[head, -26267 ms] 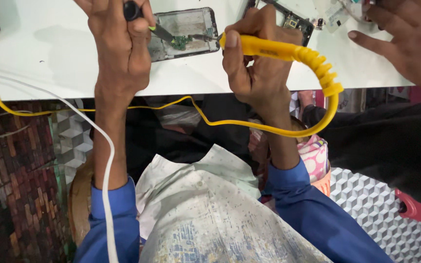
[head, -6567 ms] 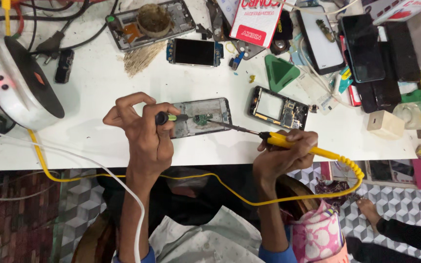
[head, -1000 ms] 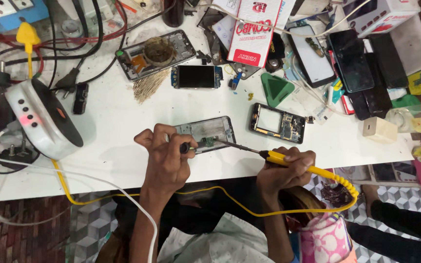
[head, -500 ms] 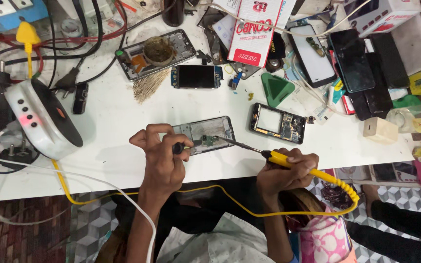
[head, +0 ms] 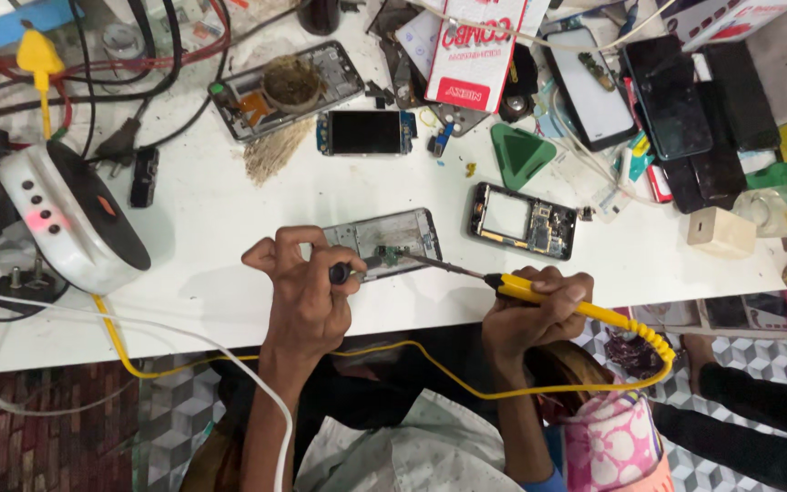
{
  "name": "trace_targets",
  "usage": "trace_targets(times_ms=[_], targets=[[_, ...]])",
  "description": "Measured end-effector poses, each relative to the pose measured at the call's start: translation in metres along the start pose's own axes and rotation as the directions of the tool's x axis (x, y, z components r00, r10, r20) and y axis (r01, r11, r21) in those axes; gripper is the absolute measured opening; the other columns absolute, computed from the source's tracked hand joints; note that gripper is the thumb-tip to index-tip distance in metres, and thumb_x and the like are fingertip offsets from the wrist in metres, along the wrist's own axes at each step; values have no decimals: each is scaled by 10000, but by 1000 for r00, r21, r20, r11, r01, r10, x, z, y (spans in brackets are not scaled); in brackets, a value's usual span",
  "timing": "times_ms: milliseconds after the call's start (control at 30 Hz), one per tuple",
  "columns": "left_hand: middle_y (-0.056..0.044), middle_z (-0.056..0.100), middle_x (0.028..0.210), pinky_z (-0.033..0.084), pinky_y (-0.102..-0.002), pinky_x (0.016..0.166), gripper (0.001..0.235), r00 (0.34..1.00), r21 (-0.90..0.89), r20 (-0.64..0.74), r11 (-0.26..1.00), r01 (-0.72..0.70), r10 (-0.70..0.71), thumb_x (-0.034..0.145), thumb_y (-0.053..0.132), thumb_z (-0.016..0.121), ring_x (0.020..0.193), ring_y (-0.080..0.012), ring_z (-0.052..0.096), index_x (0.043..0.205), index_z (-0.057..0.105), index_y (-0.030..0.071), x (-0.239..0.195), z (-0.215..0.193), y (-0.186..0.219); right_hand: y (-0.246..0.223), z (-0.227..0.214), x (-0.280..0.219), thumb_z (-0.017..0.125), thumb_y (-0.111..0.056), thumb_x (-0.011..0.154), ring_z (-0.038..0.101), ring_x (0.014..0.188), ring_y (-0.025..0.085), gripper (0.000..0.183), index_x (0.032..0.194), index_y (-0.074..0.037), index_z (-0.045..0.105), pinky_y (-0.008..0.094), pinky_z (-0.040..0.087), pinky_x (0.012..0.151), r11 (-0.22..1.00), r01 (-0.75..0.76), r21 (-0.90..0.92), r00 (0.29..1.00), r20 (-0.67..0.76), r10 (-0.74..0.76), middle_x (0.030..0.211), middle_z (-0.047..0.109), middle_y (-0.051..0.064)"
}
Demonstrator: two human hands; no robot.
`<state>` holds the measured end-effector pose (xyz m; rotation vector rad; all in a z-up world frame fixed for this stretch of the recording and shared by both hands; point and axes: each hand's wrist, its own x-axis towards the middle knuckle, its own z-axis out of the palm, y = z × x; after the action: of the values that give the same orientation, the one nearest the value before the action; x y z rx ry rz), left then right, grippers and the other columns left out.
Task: The person uses a soldering iron and a small tool to work on the internal circuit board of a disassembled mobile phone. They repeatedly apply heat and manipulate components on the board while the phone remains open on the workbench.
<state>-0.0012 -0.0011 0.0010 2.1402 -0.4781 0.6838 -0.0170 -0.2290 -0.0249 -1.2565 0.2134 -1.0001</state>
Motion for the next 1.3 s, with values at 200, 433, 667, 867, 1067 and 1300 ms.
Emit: trace_targets(times_ms=[200,433,667,867,1067,1300], targets=[[-30,574,842,216,-456,941,250,1000,-4,17,1000,18,-18,723,-14,674,1033,-220,503,935,672,119,-3,1,-1,0,0,0,504,-404,1140,390,457,141,438,891,-72,365,280,321,404,998,36,48,999,19,-37,635,424,73],[-67,567,1016,208,-455,949,200,993,41,-116,999,24,-19,760,10,658,1089,-211,482,923,667,125,-3,2,-1,-3,2,3,498,-409,1111,356,424,127,411,890,-78,396,264,291,379,1000,-28,-11,999,18,28,622,479,86],[-132,489,1169,415,-283,898,293,977,-197,-97,966,167,-188,1097,278,470,1209,-198,418,939,640,100,-6,0,-1,7,-4,7,543,-372,1146,412,481,146,409,915,-88,361,285,343,439,984,29,174,998,-68,-17,686,395,52],[-42,573,1115,209,-455,1067,150,994,-67,-10,992,106,-107,905,22,587,1141,-177,459,976,679,118,-7,-2,-2,4,-4,7,497,-492,1082,450,451,130,459,879,-99,373,249,341,347,998,-55,24,994,-97,57,652,438,46],[-94,525,1128,184,-452,968,250,997,89,-82,996,23,-16,787,-17,686,1149,-267,359,973,692,150,-10,6,-3,2,-2,8,510,-468,1103,412,470,124,448,902,-89,380,263,324,369,998,-14,54,1000,-7,14,658,412,43],[-119,510,1175,191,-450,986,289,990,114,-129,991,65,-50,762,-37,663,1206,-271,329,980,683,152,-14,10,-7,-2,0,6,511,-426,1111,398,472,135,431,879,-81,395,276,286,383,999,-28,34,1000,-2,28,630,424,56]])
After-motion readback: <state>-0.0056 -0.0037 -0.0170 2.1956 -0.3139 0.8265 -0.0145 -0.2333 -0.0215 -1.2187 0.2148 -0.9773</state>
